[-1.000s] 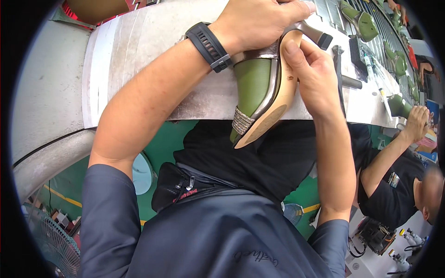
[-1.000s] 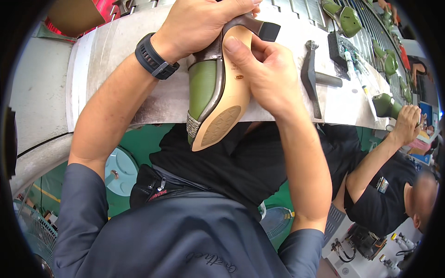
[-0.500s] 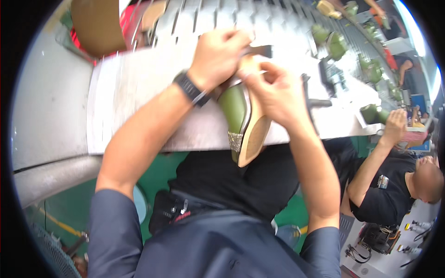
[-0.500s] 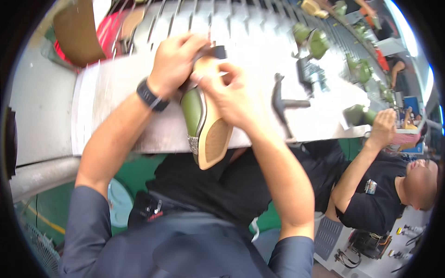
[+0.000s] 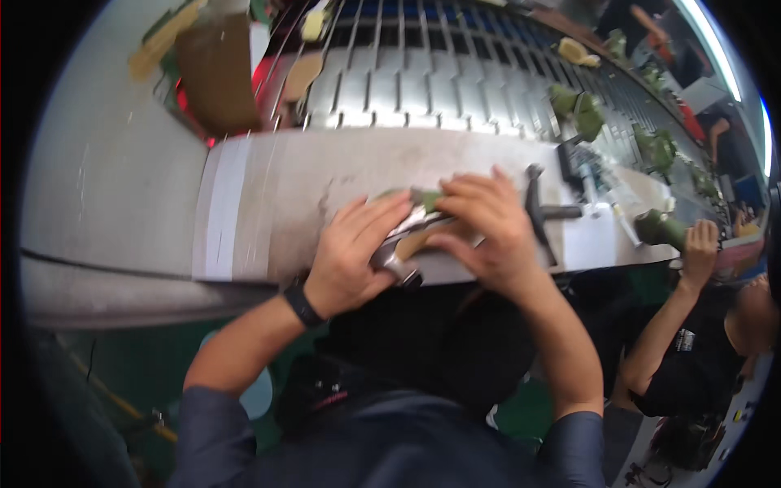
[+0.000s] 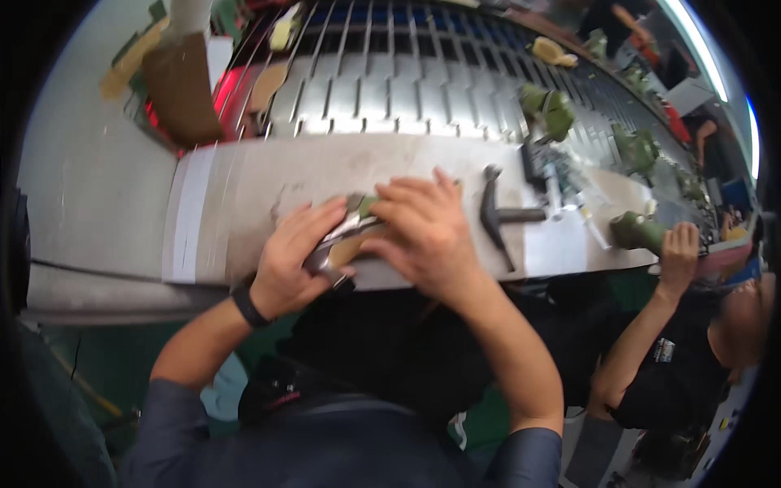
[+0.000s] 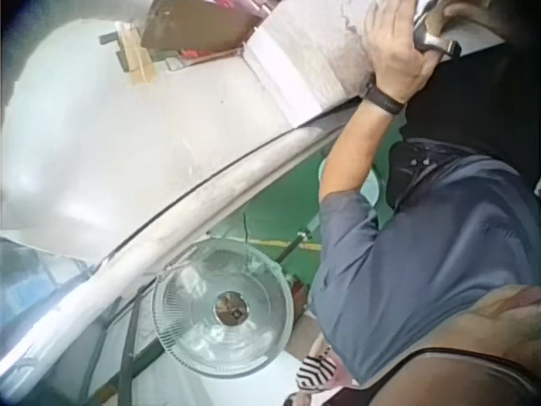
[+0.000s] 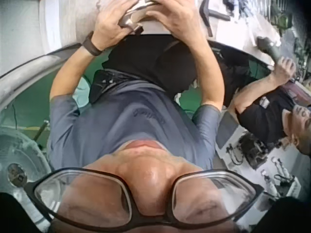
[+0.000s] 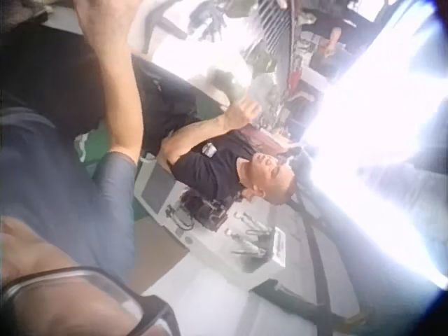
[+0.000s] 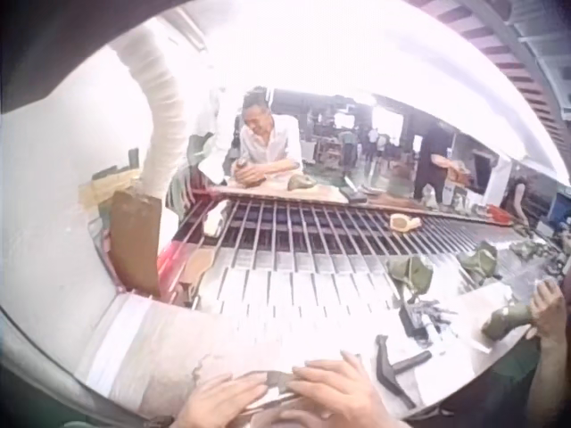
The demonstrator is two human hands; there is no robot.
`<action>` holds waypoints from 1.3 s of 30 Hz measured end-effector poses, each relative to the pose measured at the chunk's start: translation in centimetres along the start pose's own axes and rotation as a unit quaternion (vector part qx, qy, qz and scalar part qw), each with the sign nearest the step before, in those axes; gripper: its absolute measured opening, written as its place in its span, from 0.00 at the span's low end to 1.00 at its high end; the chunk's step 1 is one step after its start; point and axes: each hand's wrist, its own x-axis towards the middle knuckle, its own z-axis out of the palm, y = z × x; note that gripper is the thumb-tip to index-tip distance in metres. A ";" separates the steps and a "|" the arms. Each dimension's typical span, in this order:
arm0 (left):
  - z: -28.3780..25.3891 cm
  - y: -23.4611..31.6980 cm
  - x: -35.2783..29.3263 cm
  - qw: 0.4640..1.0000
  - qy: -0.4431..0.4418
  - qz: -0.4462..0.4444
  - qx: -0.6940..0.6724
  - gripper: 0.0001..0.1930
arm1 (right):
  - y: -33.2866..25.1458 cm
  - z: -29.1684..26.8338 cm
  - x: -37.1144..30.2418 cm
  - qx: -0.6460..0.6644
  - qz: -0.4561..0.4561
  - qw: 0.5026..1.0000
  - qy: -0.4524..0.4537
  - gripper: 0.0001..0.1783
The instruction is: The person assembles high-heeled shoes by taking shoe uppers and soles from a conveyor belt, pressing the soles onto the uppers by hand, applying adhesive using a syringe, and tapping the edges with a hammer.
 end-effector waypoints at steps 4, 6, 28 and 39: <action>0.5 -0.9 -0.2 1.000 0.015 0.003 0.015 0.39 | 0.0 0.4 0.3 -0.008 -0.020 1.000 -0.004 0.20; 0.6 -0.9 -0.2 0.999 0.026 0.009 0.018 0.37 | -0.1 0.9 0.4 -0.006 -0.040 0.999 -0.002 0.16; 1.7 -0.5 -0.8 0.998 0.026 0.051 0.042 0.30 | -0.4 3.1 -0.7 0.027 -0.044 0.997 0.050 0.10; 3.3 -0.7 -1.8 0.993 0.103 0.050 -0.028 0.35 | -3.0 0.4 2.1 0.042 0.130 0.987 -0.090 0.15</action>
